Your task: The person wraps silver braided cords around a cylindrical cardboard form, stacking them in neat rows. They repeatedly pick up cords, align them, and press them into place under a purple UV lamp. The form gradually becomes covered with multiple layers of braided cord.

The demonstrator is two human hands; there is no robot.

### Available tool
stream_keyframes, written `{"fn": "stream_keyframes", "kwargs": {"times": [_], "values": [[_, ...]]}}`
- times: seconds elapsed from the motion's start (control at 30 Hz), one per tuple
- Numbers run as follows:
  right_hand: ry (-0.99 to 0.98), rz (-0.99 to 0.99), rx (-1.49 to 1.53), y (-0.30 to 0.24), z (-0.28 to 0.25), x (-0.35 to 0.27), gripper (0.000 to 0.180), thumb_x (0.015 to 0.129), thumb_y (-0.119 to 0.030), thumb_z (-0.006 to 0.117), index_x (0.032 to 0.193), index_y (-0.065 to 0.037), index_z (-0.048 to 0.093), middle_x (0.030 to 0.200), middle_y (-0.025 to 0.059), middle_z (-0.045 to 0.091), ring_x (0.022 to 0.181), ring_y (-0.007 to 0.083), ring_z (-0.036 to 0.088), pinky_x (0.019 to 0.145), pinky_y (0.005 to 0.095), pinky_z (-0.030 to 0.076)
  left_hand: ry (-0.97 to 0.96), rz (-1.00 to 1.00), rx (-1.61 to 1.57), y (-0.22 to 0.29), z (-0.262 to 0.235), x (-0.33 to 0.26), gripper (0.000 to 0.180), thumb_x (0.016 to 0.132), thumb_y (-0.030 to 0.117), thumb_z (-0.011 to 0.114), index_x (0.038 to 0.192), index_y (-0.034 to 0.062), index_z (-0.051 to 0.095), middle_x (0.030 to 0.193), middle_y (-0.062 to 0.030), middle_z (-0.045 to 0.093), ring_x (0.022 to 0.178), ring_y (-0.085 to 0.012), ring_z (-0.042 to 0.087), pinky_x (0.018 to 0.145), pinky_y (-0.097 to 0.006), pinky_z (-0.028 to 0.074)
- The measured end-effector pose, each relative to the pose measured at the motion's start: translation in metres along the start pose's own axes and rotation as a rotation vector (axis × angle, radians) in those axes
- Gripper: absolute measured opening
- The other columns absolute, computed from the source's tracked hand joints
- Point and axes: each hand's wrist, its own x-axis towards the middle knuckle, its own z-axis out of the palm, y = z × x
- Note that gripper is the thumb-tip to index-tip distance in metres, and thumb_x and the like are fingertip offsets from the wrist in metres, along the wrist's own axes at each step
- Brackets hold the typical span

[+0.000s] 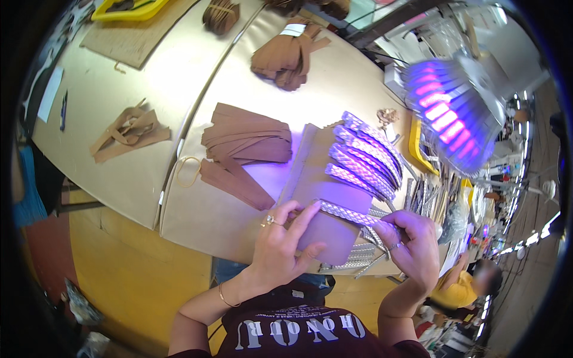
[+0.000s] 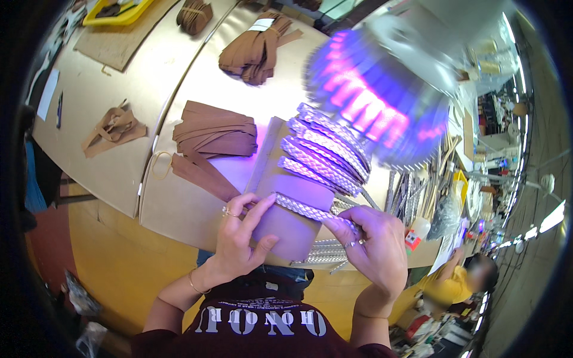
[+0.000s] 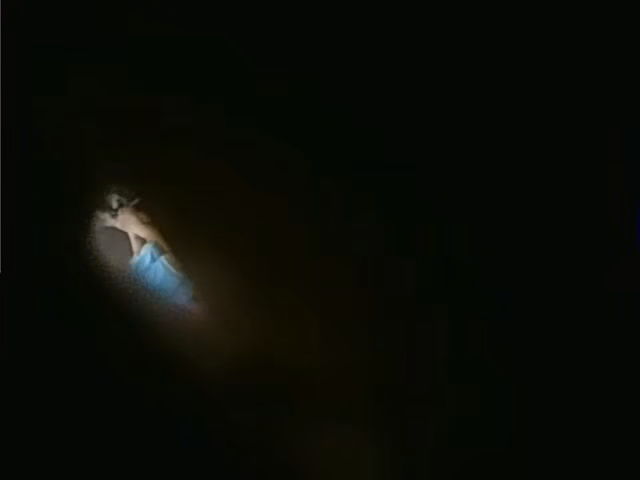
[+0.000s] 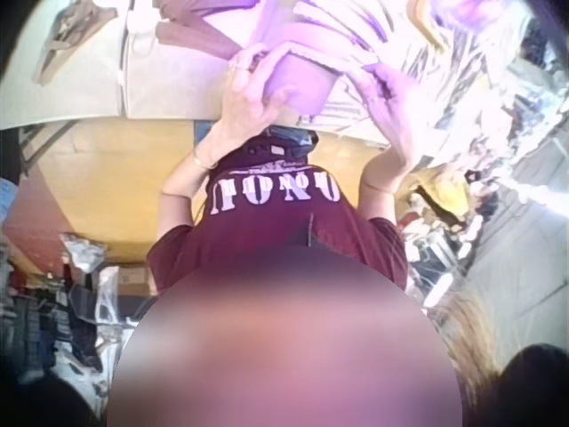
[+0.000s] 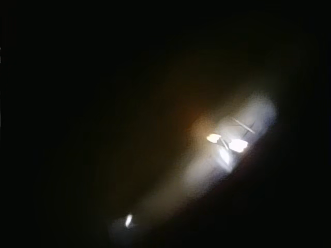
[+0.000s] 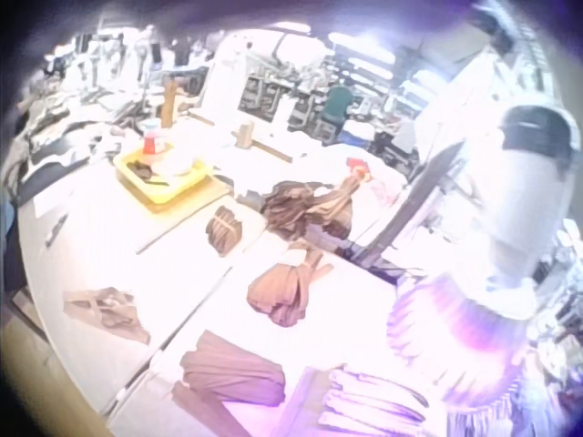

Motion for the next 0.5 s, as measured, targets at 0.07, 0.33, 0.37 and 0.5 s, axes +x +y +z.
{"fn": "stream_keyframes", "kwargs": {"times": [0.07,0.33,0.37,0.5], "values": [[-0.018,0.064,0.136,0.013,0.005,-0.005,0.025,0.088,-0.019,0.073,0.079,0.003,0.067,0.058,0.0043,0.058,0.052,0.0089,0.049,0.05,0.0269,0.037,0.005,0.019,0.002,0.0,-0.001,0.002,0.058,0.088,0.039,0.069,0.133,0.0048,0.057,0.114,-0.0178,0.051,0.092,-0.0302,0.057,0.079,-0.04,0.049],[-0.034,0.142,0.397,0.035,0.022,-0.01,0.032,0.091,-0.025,0.07,0.08,0.004,0.069,0.056,0.0052,0.056,0.052,0.0094,0.047,0.05,0.0287,0.036,-0.028,0.017,0.077,0.006,-0.003,0.002,0.056,0.089,0.034,0.069,0.133,0.0033,0.056,0.117,-0.0194,0.051,0.097,-0.0332,0.056,0.081,-0.04,0.048],[-0.044,0.149,0.381,0.037,0.024,-0.011,0.032,0.091,-0.026,0.07,0.08,0.004,0.069,0.056,0.0048,0.055,0.052,0.0091,0.045,0.049,0.0291,0.036,-0.023,0.021,0.077,0.006,-0.003,0.003,0.055,0.089,0.033,0.069,0.133,0.0029,0.056,0.118,-0.0198,0.05,0.098,-0.0338,0.056,0.082,-0.04,0.048],[-0.012,0.096,0.41,0.05,0.035,-0.012,0.044,0.09,-0.04,0.068,0.074,0.001,0.068,0.05,0.011,0.044,0.045,0.0209,0.039,0.047,0.0359,0.033,-0.034,0.015,0.086,0.008,-0.002,0.002,0.054,0.091,0.032,0.067,0.134,0.0015,0.055,0.118,-0.021,0.05,0.101,-0.0347,0.055,0.086,-0.041,0.046]]}}
